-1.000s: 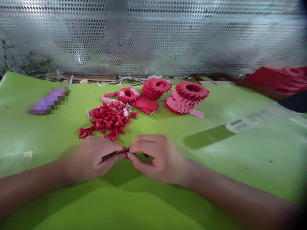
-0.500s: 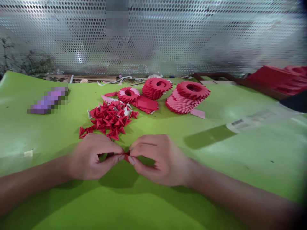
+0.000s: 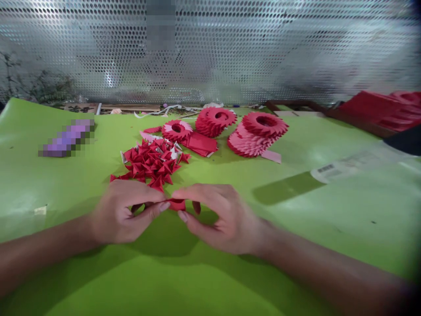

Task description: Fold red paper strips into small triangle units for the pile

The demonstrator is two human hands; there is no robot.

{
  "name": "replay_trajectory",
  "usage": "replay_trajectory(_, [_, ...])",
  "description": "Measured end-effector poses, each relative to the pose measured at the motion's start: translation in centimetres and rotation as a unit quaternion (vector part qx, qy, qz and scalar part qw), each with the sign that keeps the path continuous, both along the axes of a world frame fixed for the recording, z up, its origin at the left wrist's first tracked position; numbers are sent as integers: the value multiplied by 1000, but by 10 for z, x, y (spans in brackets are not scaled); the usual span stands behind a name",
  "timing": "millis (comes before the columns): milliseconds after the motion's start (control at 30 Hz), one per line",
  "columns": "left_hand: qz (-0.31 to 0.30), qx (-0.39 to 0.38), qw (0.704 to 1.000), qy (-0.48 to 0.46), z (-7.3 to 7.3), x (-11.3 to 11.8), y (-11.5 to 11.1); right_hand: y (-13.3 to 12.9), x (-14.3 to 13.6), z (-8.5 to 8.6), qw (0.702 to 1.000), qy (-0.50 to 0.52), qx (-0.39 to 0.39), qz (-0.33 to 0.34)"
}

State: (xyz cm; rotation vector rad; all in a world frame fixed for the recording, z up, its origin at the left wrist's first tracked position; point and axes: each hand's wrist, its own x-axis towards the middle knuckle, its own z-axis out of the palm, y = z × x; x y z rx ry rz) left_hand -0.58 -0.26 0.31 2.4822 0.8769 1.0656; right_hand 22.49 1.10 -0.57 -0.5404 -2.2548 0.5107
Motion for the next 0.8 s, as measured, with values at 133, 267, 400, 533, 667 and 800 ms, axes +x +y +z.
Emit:
replay_trajectory(133, [-4,1,1000,-2,-2,0,1,0,0,1,997,-32,-63,-23])
replay_trajectory(267, [-7,5,1000,1,-4,0,1,2,-2,4,993,-30,-111,-40])
replay_trajectory(400, [-8,1,1000,14,-5,-1,3,3,-3,5,991,20,-122,-50])
replay_trajectory(533, [-8,-13,999,32,-6,-1,5,3,-2,5,991,33,-119,-47])
replay_trajectory(667, [-10,-30,999,43,-4,0,5,3,-2,3,994,23,-104,-35])
replay_trajectory(800, [-7,-24,998,49,-4,-1,6,3,-3,3,995,6,-92,-44])
